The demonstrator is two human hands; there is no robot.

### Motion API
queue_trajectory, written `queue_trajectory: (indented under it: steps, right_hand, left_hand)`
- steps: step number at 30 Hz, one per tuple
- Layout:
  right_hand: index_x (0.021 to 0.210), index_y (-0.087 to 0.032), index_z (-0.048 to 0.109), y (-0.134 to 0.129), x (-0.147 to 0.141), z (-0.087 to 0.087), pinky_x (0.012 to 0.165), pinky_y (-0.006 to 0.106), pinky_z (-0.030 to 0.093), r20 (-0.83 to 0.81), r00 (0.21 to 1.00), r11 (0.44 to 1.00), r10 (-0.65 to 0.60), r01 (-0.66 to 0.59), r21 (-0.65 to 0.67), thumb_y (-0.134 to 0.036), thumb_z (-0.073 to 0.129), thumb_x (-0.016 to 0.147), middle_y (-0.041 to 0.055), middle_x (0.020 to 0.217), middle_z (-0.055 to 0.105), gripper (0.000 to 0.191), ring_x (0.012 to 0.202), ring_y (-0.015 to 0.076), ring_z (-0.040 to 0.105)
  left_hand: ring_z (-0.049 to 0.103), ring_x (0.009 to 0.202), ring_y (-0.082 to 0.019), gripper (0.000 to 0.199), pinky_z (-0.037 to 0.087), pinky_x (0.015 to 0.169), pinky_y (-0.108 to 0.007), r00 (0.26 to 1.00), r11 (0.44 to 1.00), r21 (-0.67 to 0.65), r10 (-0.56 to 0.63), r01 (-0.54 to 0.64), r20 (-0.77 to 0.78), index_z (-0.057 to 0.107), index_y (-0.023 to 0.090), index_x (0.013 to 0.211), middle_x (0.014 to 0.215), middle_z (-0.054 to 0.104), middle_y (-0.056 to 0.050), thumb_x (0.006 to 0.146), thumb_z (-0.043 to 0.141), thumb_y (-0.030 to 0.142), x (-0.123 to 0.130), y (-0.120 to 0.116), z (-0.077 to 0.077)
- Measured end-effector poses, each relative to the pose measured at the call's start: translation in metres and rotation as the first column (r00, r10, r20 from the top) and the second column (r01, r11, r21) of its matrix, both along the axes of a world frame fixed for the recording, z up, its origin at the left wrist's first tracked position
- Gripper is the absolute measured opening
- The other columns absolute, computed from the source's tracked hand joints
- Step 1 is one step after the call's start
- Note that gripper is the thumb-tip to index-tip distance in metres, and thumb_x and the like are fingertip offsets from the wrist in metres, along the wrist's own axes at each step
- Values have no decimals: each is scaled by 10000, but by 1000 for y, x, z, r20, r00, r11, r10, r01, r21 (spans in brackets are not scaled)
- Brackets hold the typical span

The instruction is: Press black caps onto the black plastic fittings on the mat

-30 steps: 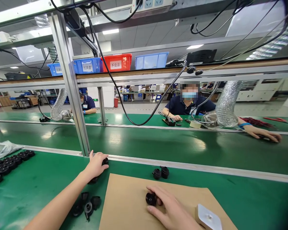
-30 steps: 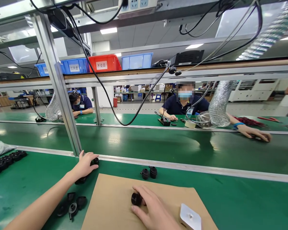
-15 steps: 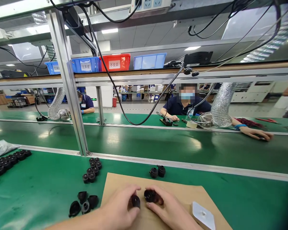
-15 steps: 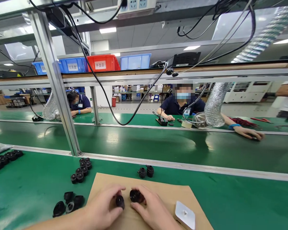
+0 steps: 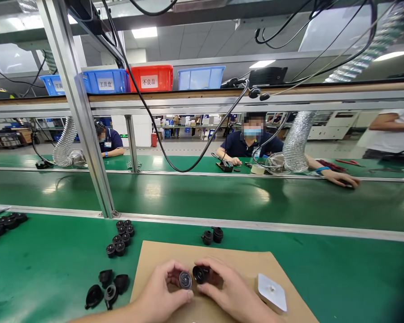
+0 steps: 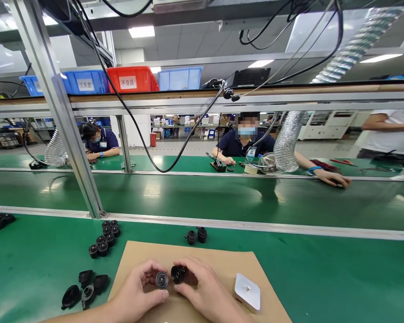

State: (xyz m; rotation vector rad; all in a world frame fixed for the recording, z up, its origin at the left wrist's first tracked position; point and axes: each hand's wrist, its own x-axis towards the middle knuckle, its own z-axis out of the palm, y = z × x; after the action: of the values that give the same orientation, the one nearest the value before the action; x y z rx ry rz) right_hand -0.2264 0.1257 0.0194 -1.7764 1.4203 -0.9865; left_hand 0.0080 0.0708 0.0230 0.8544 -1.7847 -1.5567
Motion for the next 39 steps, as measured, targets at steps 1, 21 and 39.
queue_trajectory:
  steps: [1, 21, 39]
  right_hand:
    - [1247, -302, 720, 0, 0, 1, 928, 348, 537, 7, 1000, 1000, 6, -6, -11, -220, 725, 904, 17, 1166, 737, 353, 1045, 237, 684]
    - [1270, -319, 731, 7, 12, 2, 931, 350, 544, 89, 996, 993, 19, -9, -119, -261, 769, 931, 21, 1170, 745, 345, 1051, 245, 688]
    - [1296, -313, 674, 5, 15, -3, 820, 327, 568, -49, 997, 924, 64, -78, -374, -209, 682, 1036, 18, 1098, 737, 279, 942, 214, 696]
  left_hand:
    - [701, 953, -248, 291, 541, 906, -354, 1000, 1000, 18, -17, 18, -17, 749, 165, 1024, 997, 767, -59, 739, 802, 146, 0, 0, 0]
    - [669, 1214, -280, 418, 501, 1105, -408, 992, 965, -242, -119, 104, -46, 732, 328, 1398, 1264, 741, -72, 989, 709, 241, 6, -4, 9]
    - [718, 1185, -296, 361, 554, 1082, -397, 999, 967, -256, -11, -2, -52, 806, 261, 1250, 1245, 788, -97, 902, 836, 349, 6, -8, -7]
